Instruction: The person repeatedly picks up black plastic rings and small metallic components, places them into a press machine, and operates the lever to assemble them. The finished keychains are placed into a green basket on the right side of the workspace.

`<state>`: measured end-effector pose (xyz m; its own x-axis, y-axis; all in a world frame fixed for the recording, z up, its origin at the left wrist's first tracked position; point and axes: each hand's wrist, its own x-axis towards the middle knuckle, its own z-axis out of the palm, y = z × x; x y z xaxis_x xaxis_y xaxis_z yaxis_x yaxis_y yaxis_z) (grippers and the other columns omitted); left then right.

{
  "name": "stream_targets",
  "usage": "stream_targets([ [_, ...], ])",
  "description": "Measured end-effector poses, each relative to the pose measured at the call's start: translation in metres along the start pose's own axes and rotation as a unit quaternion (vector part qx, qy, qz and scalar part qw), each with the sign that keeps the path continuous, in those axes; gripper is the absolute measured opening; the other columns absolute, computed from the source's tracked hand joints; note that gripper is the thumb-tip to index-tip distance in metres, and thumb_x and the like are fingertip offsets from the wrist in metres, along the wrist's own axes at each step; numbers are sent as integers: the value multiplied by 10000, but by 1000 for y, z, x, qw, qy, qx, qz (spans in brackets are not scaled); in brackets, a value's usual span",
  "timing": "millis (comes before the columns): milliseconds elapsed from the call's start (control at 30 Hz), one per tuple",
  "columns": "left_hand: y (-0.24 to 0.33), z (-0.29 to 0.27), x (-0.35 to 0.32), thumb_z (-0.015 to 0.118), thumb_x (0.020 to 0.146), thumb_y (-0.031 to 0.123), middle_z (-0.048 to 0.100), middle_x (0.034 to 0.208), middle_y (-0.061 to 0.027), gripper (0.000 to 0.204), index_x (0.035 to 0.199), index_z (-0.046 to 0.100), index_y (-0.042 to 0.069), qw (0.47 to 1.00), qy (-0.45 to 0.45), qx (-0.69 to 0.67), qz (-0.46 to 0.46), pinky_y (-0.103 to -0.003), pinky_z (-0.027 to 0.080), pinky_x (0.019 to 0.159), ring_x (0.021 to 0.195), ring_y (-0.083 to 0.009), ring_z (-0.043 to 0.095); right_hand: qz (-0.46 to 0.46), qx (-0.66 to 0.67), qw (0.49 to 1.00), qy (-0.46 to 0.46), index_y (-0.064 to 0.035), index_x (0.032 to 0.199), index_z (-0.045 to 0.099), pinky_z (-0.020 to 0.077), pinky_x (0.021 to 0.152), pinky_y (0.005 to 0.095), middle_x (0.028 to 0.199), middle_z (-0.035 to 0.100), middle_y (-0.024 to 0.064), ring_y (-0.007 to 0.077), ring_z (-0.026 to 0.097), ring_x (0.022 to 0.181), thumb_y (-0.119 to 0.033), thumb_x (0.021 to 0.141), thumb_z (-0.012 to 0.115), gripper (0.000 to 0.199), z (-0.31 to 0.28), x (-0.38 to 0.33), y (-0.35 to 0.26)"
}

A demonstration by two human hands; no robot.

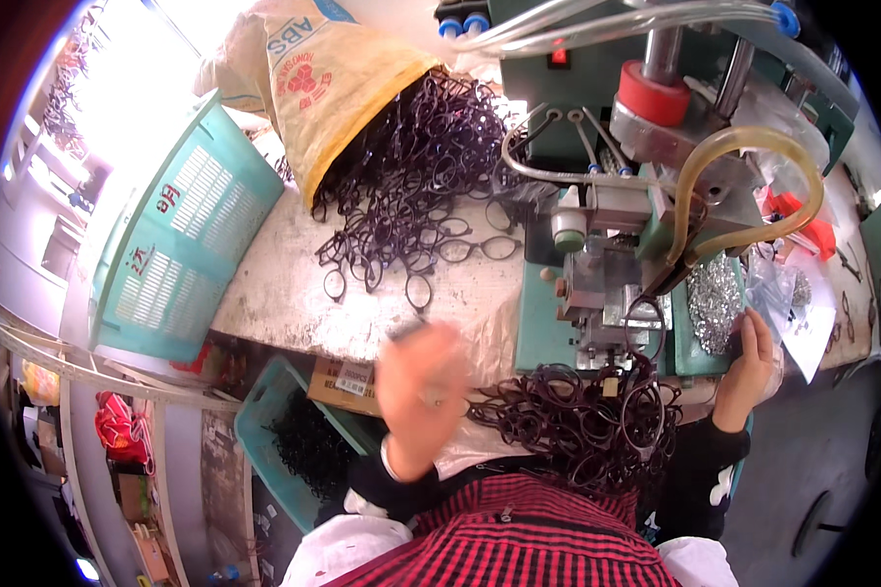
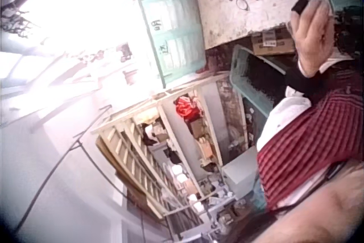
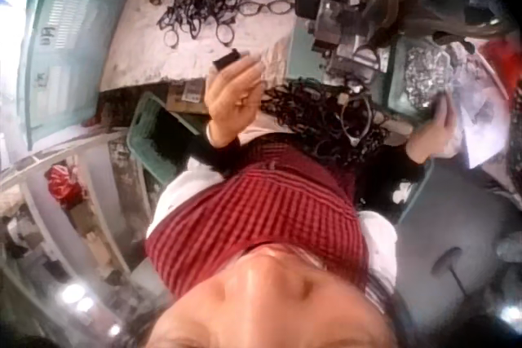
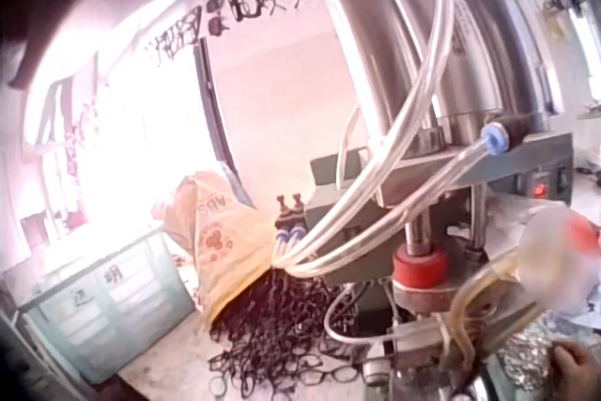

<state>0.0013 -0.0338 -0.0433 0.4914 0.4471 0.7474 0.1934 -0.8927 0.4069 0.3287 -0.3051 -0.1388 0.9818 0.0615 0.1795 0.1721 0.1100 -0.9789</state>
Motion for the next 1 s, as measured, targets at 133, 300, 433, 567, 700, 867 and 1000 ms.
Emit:
stream_targets([
  [133,-63,52,35,785,832,49,576,1360,-127,610,1387,533,27,992,-64,-23,-103,-399,466,1024,1255,-270,537,-35,-23,998,-49,10,1205,700,467,885,250,1065,680,24,114,614,948,-111,1003,608,254,44,9,-9],
  [300,-85,151,62,867,754,173,535,1373,-244,844,1451,440,-36,984,-135,-47,-106,-428,450,1068,1274,-367,520,-26,-21,989,-146,19,1159,717,475,922,262,1054,713,44,117,630,1000,-71,959,659,227,86,7,-37],
  [433,-98,148,90,846,770,111,596,1322,-183,714,1398,526,-2,987,-18,-119,-103,-384,493,997,1191,-304,590,-40,-105,983,-147,16,1130,725,479,877,250,1042,719,44,115,632,957,-56,940,677,209,68,-1,-48],
  [567,-101,71,103,755,850,25,690,1140,-83,373,1210,663,48,991,100,-24,-90,-331,516,885,1062,-212,641,-61,-142,988,-30,10,1120,735,483,894,251,1055,719,43,125,641,964,-3,939,670,193,-5,-21,-32],
  [700,-137,28,72,695,837,-11,674,906,-103,103,927,700,38,991,-39,124,-23,-368,494,708,788,-291,627,-131,-193,970,-68,36,1049,725,477,935,278,1011,708,62,152,641,963,54,901,658,163,4,-37,-62],
  [867,-176,60,43,766,827,276,708,885,-123,176,884,771,110,922,-166,305,-171,-450,522,693,819,-350,680,-187,-149,954,-180,17,1048,720,501,856,317,965,699,110,220,668,926,36,812,706,237,89,-43,-119],
  [1000,-198,84,20,766,845,277,716,786,-158,220,840,776,57,954,-168,162,-191,-419,520,647,703,-338,685,-96,-23,976,-192,31,1222,645,513,874,272,1061,716,67,133,669,923,20,791,757,445,126,-46,-101],
])
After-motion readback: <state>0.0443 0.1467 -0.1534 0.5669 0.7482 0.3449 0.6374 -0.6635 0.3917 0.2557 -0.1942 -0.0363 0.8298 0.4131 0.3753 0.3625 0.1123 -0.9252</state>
